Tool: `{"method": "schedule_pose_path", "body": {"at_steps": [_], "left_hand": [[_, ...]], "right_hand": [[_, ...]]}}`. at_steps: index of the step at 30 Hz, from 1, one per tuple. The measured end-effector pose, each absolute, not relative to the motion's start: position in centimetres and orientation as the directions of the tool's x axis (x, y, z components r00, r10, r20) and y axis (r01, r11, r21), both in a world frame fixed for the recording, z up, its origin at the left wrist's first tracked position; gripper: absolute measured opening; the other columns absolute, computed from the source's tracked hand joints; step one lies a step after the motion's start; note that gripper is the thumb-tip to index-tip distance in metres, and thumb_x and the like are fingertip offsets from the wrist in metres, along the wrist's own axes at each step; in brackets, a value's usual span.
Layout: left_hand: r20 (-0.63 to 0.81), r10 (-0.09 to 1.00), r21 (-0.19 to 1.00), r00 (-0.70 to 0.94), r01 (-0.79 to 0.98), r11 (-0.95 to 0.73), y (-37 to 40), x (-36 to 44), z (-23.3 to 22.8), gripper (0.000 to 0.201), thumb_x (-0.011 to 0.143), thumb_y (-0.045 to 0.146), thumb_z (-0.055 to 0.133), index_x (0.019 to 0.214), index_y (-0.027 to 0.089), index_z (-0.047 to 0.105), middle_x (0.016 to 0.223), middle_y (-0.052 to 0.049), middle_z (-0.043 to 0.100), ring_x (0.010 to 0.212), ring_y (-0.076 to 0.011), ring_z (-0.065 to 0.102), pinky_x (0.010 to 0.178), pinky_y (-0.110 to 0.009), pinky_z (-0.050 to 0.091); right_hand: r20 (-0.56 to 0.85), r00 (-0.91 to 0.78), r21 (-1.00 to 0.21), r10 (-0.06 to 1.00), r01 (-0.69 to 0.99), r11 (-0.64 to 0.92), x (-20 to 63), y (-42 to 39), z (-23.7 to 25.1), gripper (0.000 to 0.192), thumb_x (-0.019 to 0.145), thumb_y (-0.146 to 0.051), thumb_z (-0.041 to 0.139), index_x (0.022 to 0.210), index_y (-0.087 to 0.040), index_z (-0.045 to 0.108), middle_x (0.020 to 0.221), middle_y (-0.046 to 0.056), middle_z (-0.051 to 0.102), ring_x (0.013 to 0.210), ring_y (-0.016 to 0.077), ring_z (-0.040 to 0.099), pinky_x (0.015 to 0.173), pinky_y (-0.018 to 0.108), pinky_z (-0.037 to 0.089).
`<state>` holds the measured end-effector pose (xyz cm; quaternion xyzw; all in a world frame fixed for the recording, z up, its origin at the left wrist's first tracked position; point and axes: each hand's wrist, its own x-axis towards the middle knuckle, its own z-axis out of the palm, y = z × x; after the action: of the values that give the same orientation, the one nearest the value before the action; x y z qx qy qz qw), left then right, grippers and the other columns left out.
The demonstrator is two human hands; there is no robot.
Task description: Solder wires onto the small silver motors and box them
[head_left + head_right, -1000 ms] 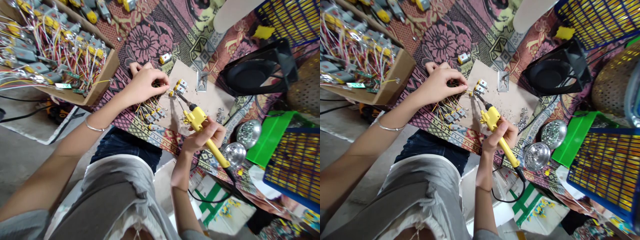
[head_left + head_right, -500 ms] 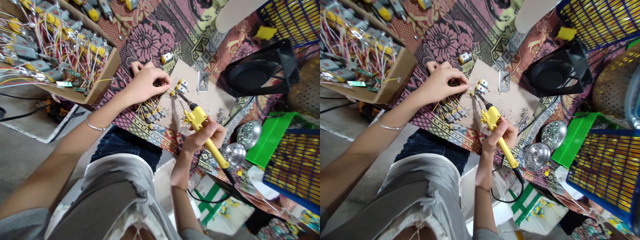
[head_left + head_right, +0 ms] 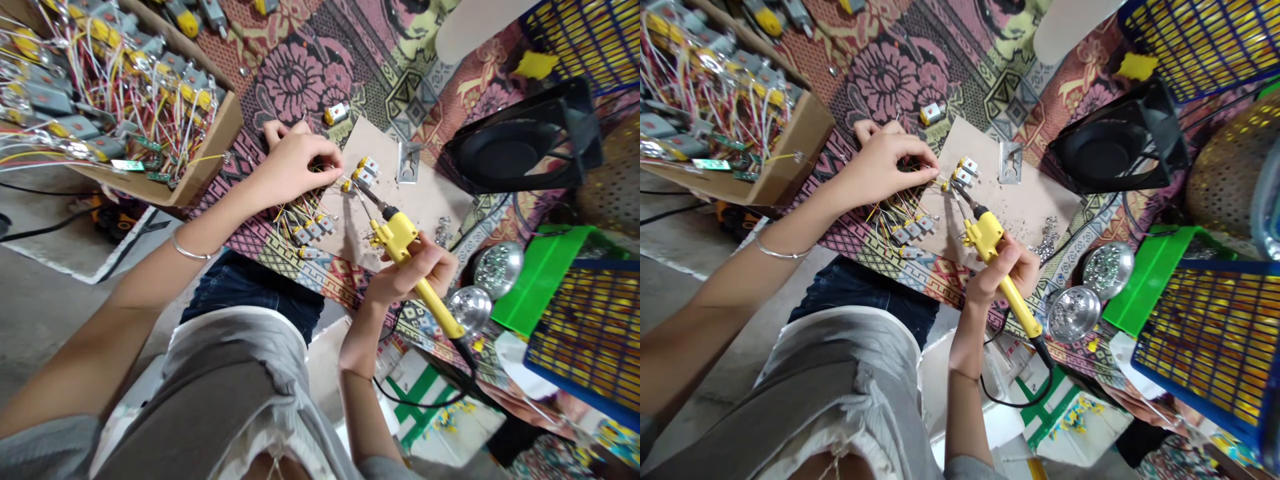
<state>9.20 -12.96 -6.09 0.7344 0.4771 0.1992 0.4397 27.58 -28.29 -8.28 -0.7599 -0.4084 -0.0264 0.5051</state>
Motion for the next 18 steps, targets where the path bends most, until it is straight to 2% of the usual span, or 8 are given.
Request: {"method": "schedule_pose_path", "body": {"at_steps": [4,8,12,18], "left_hand": [[-0.128,0.875,0.844,0.468,0.515,-0.152,-12.9,9.2,-6.1,0.013,0.095,0.04,0.077,0.094,0.027,0.079,0.101,-0.008,0.077,0.122,-0.0349,0.054,0.107,-0.057,0.035],[-0.126,0.873,0.839,0.471,0.521,-0.16,-12.9,9.1,-6.1,0.017,0.096,0.043,0.076,0.094,0.027,0.08,0.1,-0.008,0.077,0.122,-0.035,0.054,0.11,-0.059,0.032],[-0.11,0.872,0.82,0.477,0.539,-0.192,-13.0,9.2,-6.1,0.022,0.097,0.046,0.074,0.094,0.025,0.08,0.098,-0.007,0.076,0.119,-0.0346,0.053,0.111,-0.06,0.03],[-0.125,0.88,0.834,0.458,0.529,-0.157,-13.0,9.2,-6.2,0.014,0.096,0.038,0.075,0.093,0.026,0.079,0.098,-0.008,0.076,0.122,-0.0347,0.057,0.109,-0.058,0.033]], "right_hand": [[0.454,0.691,-0.748,0.562,0.638,-0.181,27.3,-28.1,-8.0,0.041,0.105,-0.051,0.028,0.111,-0.023,0.057,0.086,0.002,0.048,0.067,0.0144,0.056,0.052,0.03,0.048],[0.472,0.683,-0.77,0.558,0.627,-0.116,27.1,-27.6,-7.4,0.036,0.103,-0.051,0.035,0.102,-0.022,0.057,0.085,0.003,0.049,0.085,0.0208,0.064,0.068,0.039,0.057],[0.548,0.673,-0.741,0.497,0.666,-0.085,26.7,-27.2,-6.7,0.033,0.102,-0.05,0.046,0.09,-0.022,0.058,0.079,0.001,0.055,0.075,0.017,0.062,0.073,0.041,0.058],[0.594,0.648,-0.711,0.476,0.7,-0.067,25.8,-27.0,-5.9,0.032,0.103,-0.051,0.049,0.086,-0.026,0.06,0.077,-0.001,0.056,0.068,0.0168,0.06,0.068,0.04,0.057]]}}
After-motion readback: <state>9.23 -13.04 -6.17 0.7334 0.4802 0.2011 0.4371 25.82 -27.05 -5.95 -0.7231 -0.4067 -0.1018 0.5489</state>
